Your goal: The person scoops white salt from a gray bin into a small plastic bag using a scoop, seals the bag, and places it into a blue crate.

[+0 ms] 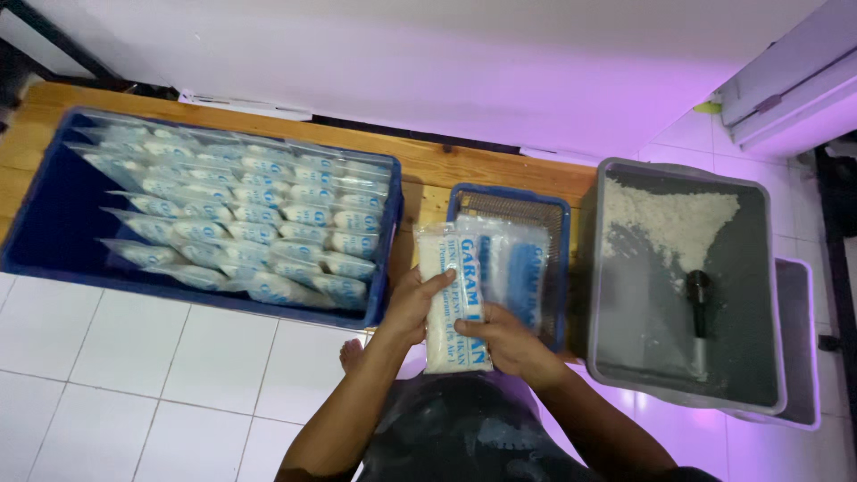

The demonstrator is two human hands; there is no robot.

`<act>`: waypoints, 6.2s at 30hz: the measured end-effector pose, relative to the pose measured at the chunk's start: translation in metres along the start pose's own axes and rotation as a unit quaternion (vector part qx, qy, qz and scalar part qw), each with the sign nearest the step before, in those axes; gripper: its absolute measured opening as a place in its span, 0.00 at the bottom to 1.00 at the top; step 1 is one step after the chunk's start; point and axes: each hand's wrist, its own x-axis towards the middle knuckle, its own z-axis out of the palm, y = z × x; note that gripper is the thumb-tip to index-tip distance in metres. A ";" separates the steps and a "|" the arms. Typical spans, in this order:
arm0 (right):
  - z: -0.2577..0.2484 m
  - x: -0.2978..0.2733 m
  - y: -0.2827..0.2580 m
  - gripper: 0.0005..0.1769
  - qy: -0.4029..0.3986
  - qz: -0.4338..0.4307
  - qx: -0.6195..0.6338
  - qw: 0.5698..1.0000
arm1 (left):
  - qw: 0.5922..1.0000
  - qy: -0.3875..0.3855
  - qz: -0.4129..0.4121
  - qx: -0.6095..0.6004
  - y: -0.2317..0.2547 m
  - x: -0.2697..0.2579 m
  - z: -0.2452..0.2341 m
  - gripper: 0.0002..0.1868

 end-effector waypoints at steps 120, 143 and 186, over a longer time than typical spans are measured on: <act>0.577 0.434 0.028 0.03 0.235 -0.413 -0.671 0.569 | 0.847 -0.186 0.204 0.454 0.525 0.085 -0.526 0.11; 0.563 0.443 0.032 0.03 0.250 -0.439 -0.663 0.553 | 0.863 -0.187 0.160 0.441 0.520 0.091 -0.519 0.13; 0.556 0.400 0.037 0.09 0.274 -0.375 -0.367 0.806 | 0.811 -0.044 0.468 0.348 0.493 0.088 -0.508 0.17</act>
